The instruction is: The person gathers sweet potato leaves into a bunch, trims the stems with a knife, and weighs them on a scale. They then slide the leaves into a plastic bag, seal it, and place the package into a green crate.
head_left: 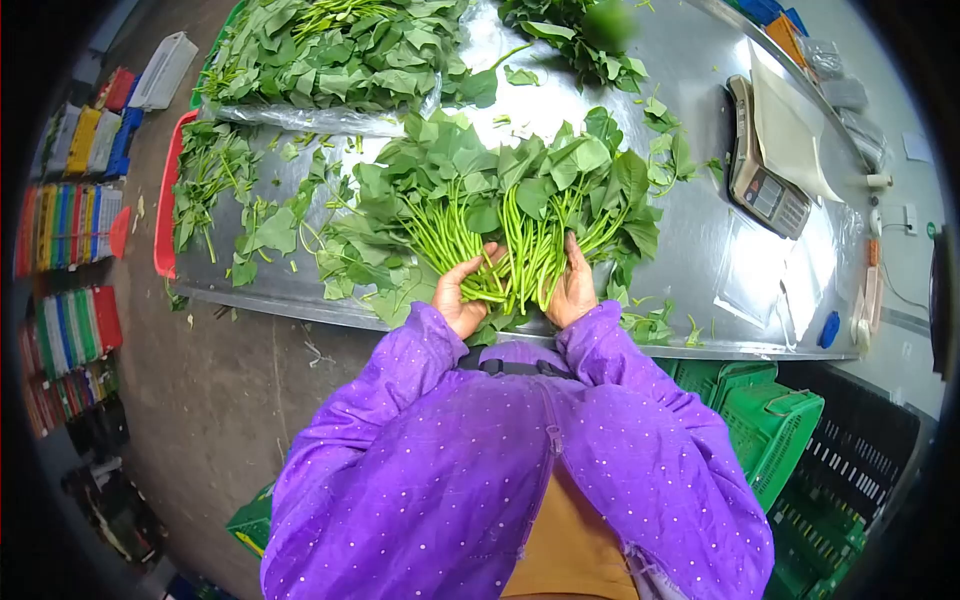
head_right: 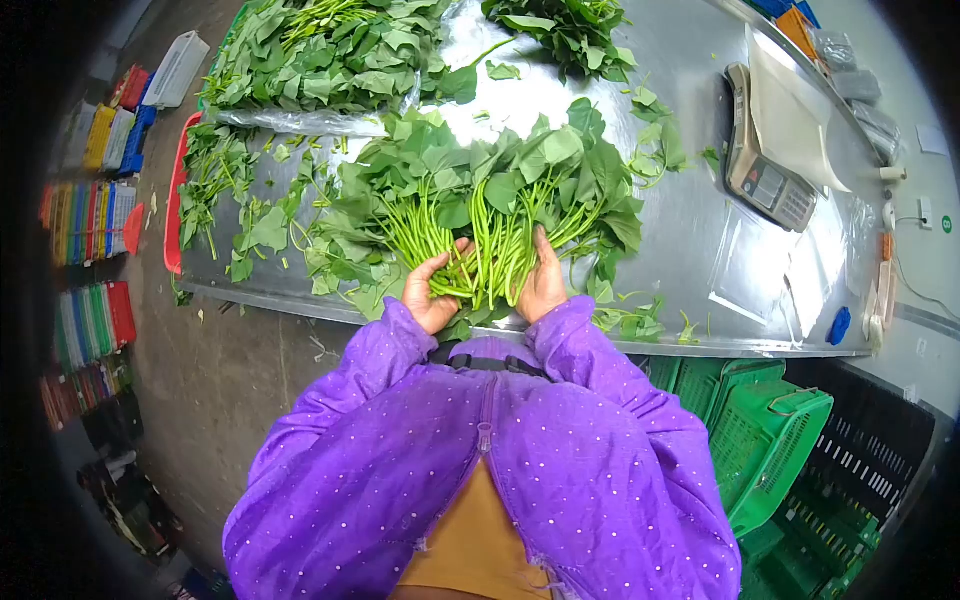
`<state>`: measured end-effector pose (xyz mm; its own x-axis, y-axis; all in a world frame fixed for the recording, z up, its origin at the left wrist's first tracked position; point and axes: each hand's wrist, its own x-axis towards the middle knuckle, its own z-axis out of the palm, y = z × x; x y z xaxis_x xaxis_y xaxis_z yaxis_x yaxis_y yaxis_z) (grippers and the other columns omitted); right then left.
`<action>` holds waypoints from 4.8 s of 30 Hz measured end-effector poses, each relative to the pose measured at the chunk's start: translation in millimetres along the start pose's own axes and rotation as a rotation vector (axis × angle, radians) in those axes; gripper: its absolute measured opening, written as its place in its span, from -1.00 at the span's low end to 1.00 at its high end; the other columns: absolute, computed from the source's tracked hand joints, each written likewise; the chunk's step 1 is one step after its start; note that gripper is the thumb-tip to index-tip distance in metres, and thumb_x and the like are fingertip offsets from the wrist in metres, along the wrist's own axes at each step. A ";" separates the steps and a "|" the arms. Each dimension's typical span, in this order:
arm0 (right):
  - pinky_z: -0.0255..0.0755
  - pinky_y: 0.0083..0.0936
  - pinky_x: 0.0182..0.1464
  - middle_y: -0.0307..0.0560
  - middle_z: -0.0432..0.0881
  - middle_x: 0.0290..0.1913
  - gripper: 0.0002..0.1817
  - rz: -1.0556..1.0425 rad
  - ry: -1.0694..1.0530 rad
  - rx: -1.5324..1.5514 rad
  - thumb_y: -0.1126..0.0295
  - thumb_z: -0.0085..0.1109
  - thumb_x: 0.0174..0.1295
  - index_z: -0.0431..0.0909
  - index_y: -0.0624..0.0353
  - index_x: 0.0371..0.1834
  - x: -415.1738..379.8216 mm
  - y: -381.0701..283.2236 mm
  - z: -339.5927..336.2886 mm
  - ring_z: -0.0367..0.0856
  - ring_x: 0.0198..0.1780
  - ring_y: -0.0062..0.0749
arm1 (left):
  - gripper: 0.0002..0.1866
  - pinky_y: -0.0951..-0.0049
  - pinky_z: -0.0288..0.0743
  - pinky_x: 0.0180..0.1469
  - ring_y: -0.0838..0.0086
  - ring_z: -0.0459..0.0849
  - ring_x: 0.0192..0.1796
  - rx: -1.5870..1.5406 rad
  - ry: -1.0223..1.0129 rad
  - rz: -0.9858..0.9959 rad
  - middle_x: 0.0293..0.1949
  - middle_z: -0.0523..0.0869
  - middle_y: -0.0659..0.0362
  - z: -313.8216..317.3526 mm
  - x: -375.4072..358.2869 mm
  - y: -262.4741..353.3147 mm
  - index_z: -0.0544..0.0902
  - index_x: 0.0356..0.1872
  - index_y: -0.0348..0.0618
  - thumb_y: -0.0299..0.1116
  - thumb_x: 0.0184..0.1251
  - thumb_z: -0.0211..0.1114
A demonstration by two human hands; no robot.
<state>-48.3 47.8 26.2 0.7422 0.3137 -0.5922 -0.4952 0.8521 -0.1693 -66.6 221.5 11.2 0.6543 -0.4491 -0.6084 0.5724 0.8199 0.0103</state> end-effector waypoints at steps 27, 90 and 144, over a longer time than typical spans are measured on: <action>0.32 -0.15 0.15 0.13 0.53 0.01 -0.40 -0.127 -0.071 -0.003 -0.06 -0.07 0.25 0.36 0.27 0.10 2.0 10.3 -9.9 0.48 0.05 -0.08 | -0.65 0.25 0.46 0.01 0.38 0.57 -0.05 0.443 0.172 0.111 -0.04 0.59 0.16 27.5 7.7 -15.0 0.52 0.01 -0.11 -0.32 0.19 0.26; 0.29 -0.51 -0.48 -0.12 0.41 -0.67 -0.70 -0.769 0.380 -1.560 0.38 0.21 0.08 0.47 0.32 -0.17 0.4 -44.4 43.6 0.39 -0.59 -0.48 | -0.60 0.16 0.45 0.04 0.20 0.57 -0.06 0.072 0.015 -0.112 -0.06 0.57 -0.03 16.1 14.8 -34.4 0.39 0.05 -0.33 -0.41 0.19 0.12; 0.29 -0.64 -0.44 -0.23 0.44 -0.48 -0.72 -0.282 -0.078 -1.476 0.30 0.24 0.13 0.40 0.27 -0.31 -80.7 -11.3 20.3 0.31 -0.48 -0.68 | -0.71 0.31 0.53 -0.17 0.36 0.62 -0.29 0.108 0.042 -0.063 -0.26 0.65 0.08 43.2 7.9 -24.8 0.52 -0.12 -0.22 -0.25 0.24 0.18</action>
<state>-93.4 21.4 91.9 0.8858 0.2778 -0.3718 -0.2979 -0.2738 -0.9145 -54.3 182.3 40.4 0.5955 -0.4809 -0.6435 0.6630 0.7466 0.0556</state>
